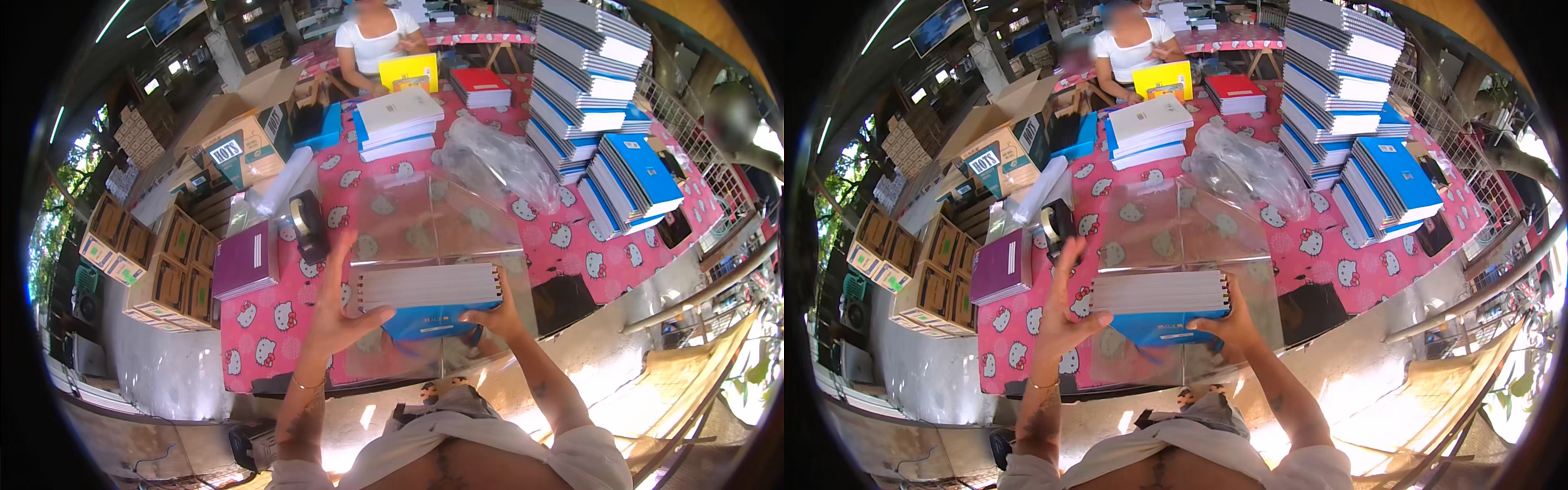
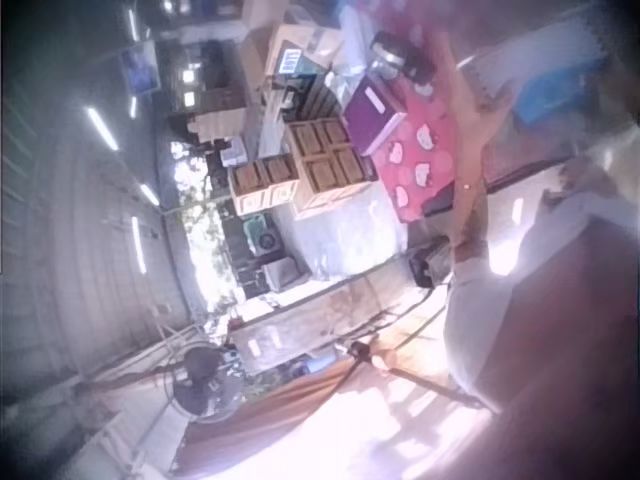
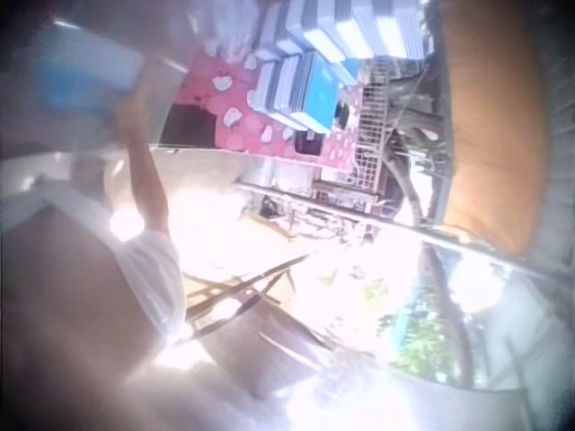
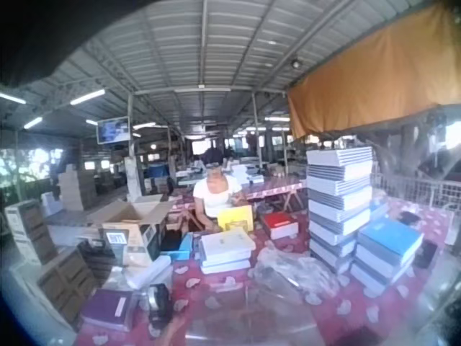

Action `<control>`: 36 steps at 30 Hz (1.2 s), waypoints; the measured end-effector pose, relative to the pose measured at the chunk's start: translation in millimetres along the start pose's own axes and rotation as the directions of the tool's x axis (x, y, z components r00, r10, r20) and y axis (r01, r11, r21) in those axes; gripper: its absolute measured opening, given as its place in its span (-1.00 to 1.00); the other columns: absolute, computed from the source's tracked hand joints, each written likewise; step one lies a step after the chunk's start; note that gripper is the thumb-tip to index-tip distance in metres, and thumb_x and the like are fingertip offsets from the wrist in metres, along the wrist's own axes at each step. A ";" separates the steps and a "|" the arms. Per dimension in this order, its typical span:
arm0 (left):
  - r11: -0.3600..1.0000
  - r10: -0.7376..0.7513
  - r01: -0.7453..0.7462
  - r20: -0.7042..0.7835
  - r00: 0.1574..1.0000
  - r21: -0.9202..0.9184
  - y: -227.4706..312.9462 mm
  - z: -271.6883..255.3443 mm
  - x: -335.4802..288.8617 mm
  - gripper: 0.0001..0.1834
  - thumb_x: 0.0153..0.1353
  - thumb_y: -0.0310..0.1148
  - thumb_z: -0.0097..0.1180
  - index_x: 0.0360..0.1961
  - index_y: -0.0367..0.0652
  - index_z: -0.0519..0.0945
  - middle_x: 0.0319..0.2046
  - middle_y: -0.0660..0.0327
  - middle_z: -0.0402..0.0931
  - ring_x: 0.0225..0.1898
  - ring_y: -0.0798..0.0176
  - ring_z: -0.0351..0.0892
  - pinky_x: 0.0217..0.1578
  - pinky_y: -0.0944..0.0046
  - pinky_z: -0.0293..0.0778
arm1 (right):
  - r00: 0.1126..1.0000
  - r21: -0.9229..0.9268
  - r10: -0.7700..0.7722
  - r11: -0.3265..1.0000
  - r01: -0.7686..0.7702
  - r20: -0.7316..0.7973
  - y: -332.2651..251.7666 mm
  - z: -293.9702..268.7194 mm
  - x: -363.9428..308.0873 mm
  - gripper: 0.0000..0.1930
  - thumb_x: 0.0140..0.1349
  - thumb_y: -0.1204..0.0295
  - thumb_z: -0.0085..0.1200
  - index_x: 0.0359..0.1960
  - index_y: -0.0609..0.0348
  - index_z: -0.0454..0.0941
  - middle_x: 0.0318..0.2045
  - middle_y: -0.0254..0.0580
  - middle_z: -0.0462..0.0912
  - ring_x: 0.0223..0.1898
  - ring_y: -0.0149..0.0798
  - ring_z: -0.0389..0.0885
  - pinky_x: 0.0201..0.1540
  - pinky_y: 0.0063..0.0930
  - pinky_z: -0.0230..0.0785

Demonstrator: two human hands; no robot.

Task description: The person picks up notebooks from a stack, slides them into clear plastic sleeves, and seals the sleeves by folding the adhesive flap.

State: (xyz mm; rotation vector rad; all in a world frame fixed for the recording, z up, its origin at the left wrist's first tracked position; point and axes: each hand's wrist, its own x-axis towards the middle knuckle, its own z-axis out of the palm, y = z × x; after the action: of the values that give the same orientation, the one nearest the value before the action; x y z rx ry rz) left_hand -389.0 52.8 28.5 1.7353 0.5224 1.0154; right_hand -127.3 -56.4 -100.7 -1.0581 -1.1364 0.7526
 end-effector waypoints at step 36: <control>0.528 -0.563 0.628 -0.318 0.763 0.571 -249.8 20.3 76.2 -0.02 -0.14 0.50 0.21 -0.29 -0.43 0.66 -0.36 -0.18 0.66 -0.24 -0.11 0.71 -0.18 0.04 0.57 | 0.688 0.098 0.723 0.682 -0.725 0.057 106.1 -100.3 84.8 -0.53 0.25 0.25 0.27 0.13 0.23 0.55 -0.12 -0.26 0.68 -0.13 -0.38 0.63 -0.08 -0.45 0.46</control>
State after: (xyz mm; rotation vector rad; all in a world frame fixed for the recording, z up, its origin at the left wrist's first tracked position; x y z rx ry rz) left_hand -301.4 195.8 -172.7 1.8593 1.5823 0.4026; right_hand -3.6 28.9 -177.7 -1.4240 -0.6336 1.4385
